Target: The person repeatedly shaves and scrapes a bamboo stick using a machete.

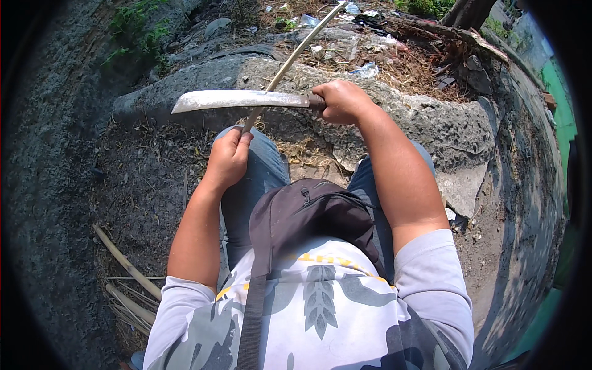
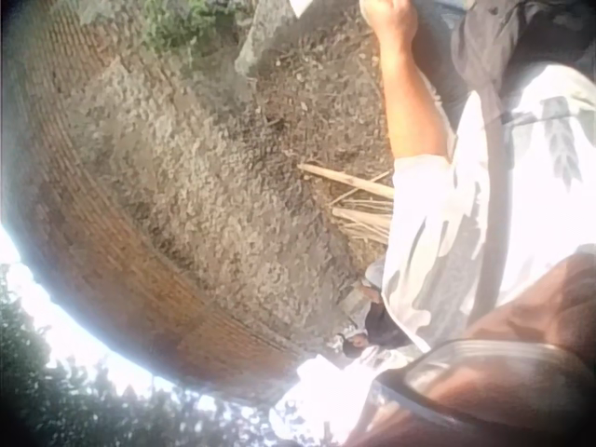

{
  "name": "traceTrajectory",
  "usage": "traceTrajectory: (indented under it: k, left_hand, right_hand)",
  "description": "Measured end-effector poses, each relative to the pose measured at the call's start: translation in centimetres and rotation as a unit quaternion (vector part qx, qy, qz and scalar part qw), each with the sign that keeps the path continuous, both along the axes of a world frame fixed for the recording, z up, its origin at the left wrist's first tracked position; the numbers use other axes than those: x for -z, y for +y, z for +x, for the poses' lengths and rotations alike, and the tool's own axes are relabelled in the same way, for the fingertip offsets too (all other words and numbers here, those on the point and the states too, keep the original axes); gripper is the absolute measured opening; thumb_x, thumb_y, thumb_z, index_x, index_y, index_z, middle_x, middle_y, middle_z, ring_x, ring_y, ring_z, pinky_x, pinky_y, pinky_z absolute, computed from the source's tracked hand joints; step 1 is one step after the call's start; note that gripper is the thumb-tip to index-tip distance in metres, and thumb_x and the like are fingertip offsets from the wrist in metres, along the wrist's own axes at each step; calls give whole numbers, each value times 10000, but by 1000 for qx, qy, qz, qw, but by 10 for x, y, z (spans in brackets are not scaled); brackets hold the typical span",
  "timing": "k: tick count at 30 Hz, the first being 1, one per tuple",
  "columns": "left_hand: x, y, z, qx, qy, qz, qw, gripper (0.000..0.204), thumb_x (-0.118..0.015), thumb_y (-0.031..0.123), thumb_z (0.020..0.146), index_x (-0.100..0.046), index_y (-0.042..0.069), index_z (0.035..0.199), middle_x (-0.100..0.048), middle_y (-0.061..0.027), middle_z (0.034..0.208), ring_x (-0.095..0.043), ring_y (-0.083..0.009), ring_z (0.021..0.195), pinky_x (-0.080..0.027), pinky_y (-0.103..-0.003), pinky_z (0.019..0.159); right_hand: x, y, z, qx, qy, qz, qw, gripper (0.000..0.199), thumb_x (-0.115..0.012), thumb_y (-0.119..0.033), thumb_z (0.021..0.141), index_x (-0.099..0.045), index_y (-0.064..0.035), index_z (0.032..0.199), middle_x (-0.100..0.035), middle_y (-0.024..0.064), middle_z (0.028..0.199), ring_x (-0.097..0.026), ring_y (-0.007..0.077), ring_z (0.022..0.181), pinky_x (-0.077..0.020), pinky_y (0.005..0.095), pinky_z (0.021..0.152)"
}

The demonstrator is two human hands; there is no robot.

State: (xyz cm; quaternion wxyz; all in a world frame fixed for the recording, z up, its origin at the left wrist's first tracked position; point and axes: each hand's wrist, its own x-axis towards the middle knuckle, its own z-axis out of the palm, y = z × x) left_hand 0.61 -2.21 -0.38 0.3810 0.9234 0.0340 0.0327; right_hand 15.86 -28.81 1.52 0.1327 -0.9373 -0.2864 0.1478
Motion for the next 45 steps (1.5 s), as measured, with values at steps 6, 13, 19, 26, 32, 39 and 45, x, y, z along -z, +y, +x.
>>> traceTrajectory:
  k: [6,13,19,26,32,39,45]
  left_hand:
    - [10,5,-1,-10,-23,3,1000,271,-565,200,1040,-688,-41,1051,-673,-203,783,-663,-325,739,-498,-425,710]
    - [5,-2,-4,1,-38,42,998,245,-569,197,1039,-662,-25,998,-668,-230,785,-655,-410,745,-493,-465,699]
    - [4,-8,1,8,-59,48,997,245,-561,202,1047,-625,-9,940,-643,-237,754,-635,-429,723,-473,-487,670]
    - [8,0,-6,3,-43,24,999,250,-550,195,1054,-647,-16,963,-626,-197,732,-614,-351,683,-475,-430,663]
    - [7,2,-7,-10,-19,-20,1000,248,-555,197,1055,-666,-18,1006,-610,-159,719,-586,-268,661,-464,-401,650]
    - [3,4,-2,13,24,-12,1000,236,-548,207,1077,-681,13,1090,-504,29,754,-464,-75,718,-399,-279,649]
    - [3,7,1,10,39,-50,998,252,-556,205,1070,-675,-17,1072,-546,-27,756,-495,-116,711,-420,-313,655]
  right_hand:
    - [4,6,-9,-11,21,37,999,383,-656,-98,774,-743,-193,1134,-757,132,1077,-713,333,1058,-564,459,912]
    - [-8,18,-19,-55,-30,11,998,329,-796,-329,833,-741,-171,1116,-760,122,1040,-728,337,1020,-582,467,880]
    - [1,4,-7,0,-10,13,1000,267,-766,-304,866,-741,-147,1081,-756,141,1032,-727,342,1017,-573,468,888]
    - [-2,17,-20,-42,-79,-16,996,323,-773,-330,854,-710,-149,1115,-754,147,1054,-730,358,1017,-579,466,896]
    - [21,-5,17,132,-49,48,989,356,-750,-391,891,-697,-140,1138,-746,157,1109,-715,348,1077,-569,469,929]
    - [46,-28,38,226,45,181,956,438,-791,-436,856,-726,-93,1122,-758,160,1051,-718,343,1019,-544,439,891]
    - [30,9,6,27,40,95,994,420,-779,-427,887,-701,-94,1130,-743,192,1054,-705,368,1052,-544,469,887]
